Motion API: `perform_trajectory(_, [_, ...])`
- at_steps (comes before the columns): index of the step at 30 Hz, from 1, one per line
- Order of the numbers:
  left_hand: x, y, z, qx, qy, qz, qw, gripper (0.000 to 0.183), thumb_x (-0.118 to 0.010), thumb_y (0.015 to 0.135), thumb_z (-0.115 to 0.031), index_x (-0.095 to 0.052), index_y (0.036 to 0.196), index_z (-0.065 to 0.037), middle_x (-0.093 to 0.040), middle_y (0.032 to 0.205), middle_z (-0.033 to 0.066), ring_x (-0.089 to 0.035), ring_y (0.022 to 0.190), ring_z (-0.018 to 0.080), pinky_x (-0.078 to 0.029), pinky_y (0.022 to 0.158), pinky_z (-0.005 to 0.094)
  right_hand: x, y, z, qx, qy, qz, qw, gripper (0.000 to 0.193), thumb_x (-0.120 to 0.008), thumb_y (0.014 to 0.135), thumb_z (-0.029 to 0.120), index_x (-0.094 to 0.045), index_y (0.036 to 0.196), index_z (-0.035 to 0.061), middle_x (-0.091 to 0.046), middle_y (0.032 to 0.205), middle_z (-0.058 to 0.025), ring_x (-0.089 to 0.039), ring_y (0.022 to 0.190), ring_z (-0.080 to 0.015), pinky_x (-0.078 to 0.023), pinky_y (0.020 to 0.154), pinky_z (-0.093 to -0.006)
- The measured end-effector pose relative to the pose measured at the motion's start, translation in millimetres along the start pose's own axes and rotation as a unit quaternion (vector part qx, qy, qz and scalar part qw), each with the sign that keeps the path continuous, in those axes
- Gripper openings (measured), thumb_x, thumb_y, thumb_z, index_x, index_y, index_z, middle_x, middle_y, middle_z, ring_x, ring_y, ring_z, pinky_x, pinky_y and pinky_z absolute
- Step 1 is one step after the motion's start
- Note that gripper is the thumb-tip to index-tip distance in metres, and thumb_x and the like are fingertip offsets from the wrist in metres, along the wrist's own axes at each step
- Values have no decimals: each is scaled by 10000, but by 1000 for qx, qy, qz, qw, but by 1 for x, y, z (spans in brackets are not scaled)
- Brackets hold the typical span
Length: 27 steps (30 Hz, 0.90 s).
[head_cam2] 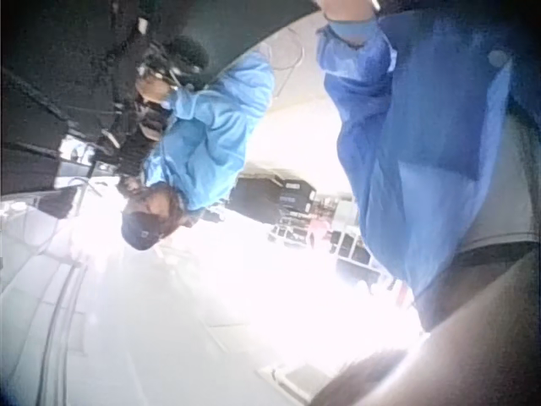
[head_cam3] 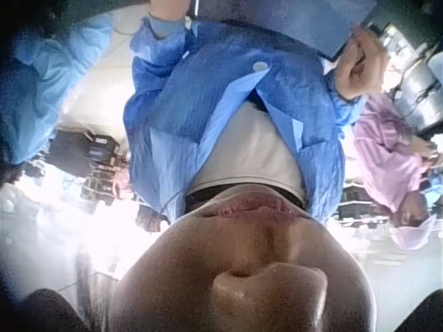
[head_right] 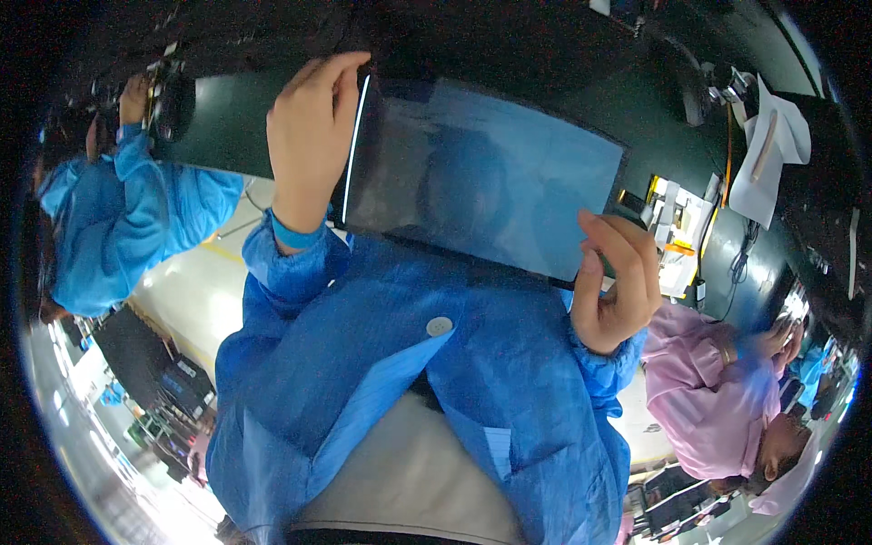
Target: The person writes on a sheet with a pen, clicks a hand tally counter, and connects ribbon cables from tablet screens to a test module to test display and touch functions by hand.
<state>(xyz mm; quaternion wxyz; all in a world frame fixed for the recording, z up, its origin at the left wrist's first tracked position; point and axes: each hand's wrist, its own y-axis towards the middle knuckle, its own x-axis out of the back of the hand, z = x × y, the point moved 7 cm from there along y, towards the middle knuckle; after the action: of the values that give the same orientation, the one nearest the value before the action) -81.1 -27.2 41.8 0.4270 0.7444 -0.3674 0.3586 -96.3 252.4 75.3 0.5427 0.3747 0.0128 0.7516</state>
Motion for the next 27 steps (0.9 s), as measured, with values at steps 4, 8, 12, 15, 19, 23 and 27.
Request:
perform_trajectory(4, [-2,7,-8,-49,17,-12,999,151,-540,866,-160,-661,949,-123,-624,843,103,-617,742,301,-487,645,350,-2,9,-1,-31,-26,7,999,249,-516,758,-101,-629,970,-35,-612,916,-178,-592,719,-199,-479,646,-268])
perform_trajectory(8, [-2,15,-7,-15,-13,38,999,108,-602,829,-196,-667,896,-142,-630,865,91,-621,760,291,-485,646,343,-8,13,-4,-43,-17,23,999,260,-532,749,-99,-633,976,-24,-611,941,-170,-604,756,-223,-482,665,-274])
perform_trajectory(12, [10,9,-8,-21,8,15,1000,64,-658,780,-148,-666,833,-111,-655,873,49,-633,784,232,-507,686,294,-14,20,-4,-45,-38,35,998,270,-539,745,-94,-628,990,-25,-613,955,-170,-609,813,-262,-477,724,-300])
perform_trajectory(15, [27,2,-37,-121,-247,120,954,79,-685,721,-61,-653,780,-102,-660,942,57,-622,824,241,-473,711,277,-18,28,-7,-47,-129,12,990,267,-561,751,-63,-628,1003,-7,-617,1013,-154,-584,932,-288,-445,830,-356])
perform_trajectory(19, [45,-16,-37,-178,-375,231,880,128,-701,656,-8,-656,749,-84,-650,993,68,-611,904,228,-475,726,292,-22,34,-12,-46,-250,-6,967,251,-605,766,4,-648,1001,80,-618,1105,-93,-526,1099,-286,-393,963,-421])
perform_trajectory(23, [52,-20,-15,-98,-308,153,934,100,-617,769,-97,-618,823,-12,-610,1068,178,-574,983,275,-437,841,350,-26,20,-19,18,-303,19,953,118,-701,691,66,-631,748,141,-637,1078,8,-538,1091,-237,-299,1040,-518])
perform_trajectory(27, [68,-22,-32,-25,-496,37,867,230,-573,837,-214,-601,838,15,-611,982,157,-565,920,287,-432,816,374,-25,14,-12,11,-296,33,954,118,-703,692,75,-644,756,153,-658,1003,19,-568,1038,-217,-276,1055,-501])
